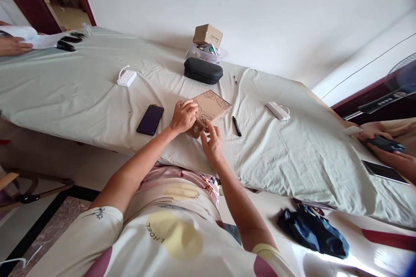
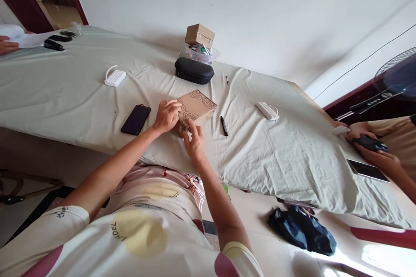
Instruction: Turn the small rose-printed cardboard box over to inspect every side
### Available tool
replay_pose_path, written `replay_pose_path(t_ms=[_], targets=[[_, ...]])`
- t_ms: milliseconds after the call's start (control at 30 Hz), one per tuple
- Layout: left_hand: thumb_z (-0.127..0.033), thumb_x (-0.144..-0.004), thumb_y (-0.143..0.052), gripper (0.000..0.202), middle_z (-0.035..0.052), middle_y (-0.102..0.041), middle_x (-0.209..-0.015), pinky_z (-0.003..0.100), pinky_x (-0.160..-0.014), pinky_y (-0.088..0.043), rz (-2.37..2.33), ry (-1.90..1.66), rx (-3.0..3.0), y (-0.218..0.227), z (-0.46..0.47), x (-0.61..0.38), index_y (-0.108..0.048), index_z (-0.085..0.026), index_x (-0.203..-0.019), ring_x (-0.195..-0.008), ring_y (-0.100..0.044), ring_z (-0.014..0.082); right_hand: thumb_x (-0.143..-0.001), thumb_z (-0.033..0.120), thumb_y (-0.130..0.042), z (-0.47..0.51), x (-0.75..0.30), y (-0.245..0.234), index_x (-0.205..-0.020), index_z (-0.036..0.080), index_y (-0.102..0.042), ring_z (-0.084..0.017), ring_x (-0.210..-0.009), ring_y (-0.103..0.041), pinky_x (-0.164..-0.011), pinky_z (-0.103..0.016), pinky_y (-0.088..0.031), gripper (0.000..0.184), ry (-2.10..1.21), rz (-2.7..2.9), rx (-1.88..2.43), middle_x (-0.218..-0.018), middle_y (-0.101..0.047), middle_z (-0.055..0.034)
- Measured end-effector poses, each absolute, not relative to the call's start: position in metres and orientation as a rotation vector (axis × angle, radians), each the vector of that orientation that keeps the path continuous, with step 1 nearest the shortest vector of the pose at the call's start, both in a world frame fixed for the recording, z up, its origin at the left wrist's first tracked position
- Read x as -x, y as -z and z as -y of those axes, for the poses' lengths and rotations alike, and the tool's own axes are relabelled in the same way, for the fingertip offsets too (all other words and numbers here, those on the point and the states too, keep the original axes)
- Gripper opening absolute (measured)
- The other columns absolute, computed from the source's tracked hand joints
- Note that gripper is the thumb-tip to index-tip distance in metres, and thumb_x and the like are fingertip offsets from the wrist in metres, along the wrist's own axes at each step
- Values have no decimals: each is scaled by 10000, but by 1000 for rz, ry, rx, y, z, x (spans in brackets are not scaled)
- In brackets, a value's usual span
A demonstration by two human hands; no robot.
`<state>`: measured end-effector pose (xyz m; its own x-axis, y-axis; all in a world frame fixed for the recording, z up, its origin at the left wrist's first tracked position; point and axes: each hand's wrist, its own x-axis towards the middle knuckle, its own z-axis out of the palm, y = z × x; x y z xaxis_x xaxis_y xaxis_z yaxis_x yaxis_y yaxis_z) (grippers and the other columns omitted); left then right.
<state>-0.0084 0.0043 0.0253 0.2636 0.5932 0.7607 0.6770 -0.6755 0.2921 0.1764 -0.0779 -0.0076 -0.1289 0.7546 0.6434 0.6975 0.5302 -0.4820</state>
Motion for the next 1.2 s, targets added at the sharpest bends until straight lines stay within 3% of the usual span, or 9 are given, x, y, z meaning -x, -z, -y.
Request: replay_pose_path(t_ms=[167, 300, 467, 600, 700, 867, 933, 1067, 1200], targets=[[-298, -1051, -366, 300, 133, -655, -1286, 475, -1140, -425, 1411, 1639, 2258, -20, -10, 12, -649, -202, -1030, -1286, -570, 270, -1001, 301, -488, 73, -134, -1, -1599, 163, -338, -266, -1031, -667, -895, -432, -612, 631, -76, 1974, 1203, -1201, -656, -164], [-452, -1095, -272, 435, 149, -581, -1416, 430, -1195, -417, 1400, 1839, 2228, -1, 8, 9, -621, -199, -1160, -1400, -503, 230, -1037, 281, -391, 66, -119, -13, -1567, 165, -427, -256, -1009, -702, -869, -389, -605, 544, -126, 2037, 1232, -1229, -707, -155], [-498, -1077, -349, 466, 204, -421, -1587, 465, -1225, -394, 1375, 1771, 2363, 14, 18, 13, -541, -173, -1349, -1506, -403, 262, -1031, 503, -487, 50, -159, -26, -1450, 286, -615, -242, -766, -709, -771, -365, -588, 489, -165, 1984, 1439, -912, -769, -59], [-426, -1074, -365, 408, 202, -392, -1613, 477, -1234, -384, 1359, 1738, 2413, 16, 12, 15, -560, -183, -1338, -1520, -391, 263, -941, 639, -570, 25, -225, -31, -1392, 236, -656, -255, -687, -667, -720, -412, -575, 611, -154, 1656, 1628, -735, -703, -49], [-436, -1069, -359, 421, 204, -388, -1617, 487, -1238, -381, 1339, 1775, 2420, 19, 8, 15, -564, -184, -1336, -1524, -387, 267, -887, 692, -595, 12, -261, -25, -1380, 175, -621, -250, -734, -668, -737, -419, -575, 715, -170, 1435, 1654, -792, -702, -59], [-447, -1035, -397, 523, 197, -384, -1623, 462, -1259, -356, 1429, 1815, 2388, 29, 8, 18, -435, -178, -1482, -1545, -350, 269, -918, 581, -589, 12, -267, 7, -1150, 171, -657, -230, -852, -673, -791, -371, -575, 477, -276, 1635, 1560, -983, -704, -97], [-467, -995, -475, 593, 222, -424, -1589, 458, -1216, -415, 1638, 1780, 2326, 33, 7, 20, -397, -151, -1491, -1497, -428, 304, -896, 486, -640, 15, -260, 18, -1061, 181, -656, -238, -877, -663, -816, -377, -567, 348, -254, 1779, 1597, -1008, -699, -99], [-480, -931, -584, 502, 263, -645, -1309, 485, -1053, -528, 2097, 1425, 2243, 34, 4, 23, -520, -120, -1276, -1225, -651, 384, -856, 306, -667, 14, -254, 26, -1183, 177, -631, -247, -927, -665, -867, -384, -561, 353, -269, 1816, 1597, -1098, -697, -114], [-416, -815, -747, 552, 262, -664, -1236, 532, -1084, -478, 2123, 1149, 2178, 27, 6, 20, -521, -117, -1220, -1233, -626, 419, -843, 270, -663, 12, -255, 25, -1238, 193, -629, -279, -984, -665, -902, -419, -565, 404, -281, 1799, 1595, -1142, -697, -122]])
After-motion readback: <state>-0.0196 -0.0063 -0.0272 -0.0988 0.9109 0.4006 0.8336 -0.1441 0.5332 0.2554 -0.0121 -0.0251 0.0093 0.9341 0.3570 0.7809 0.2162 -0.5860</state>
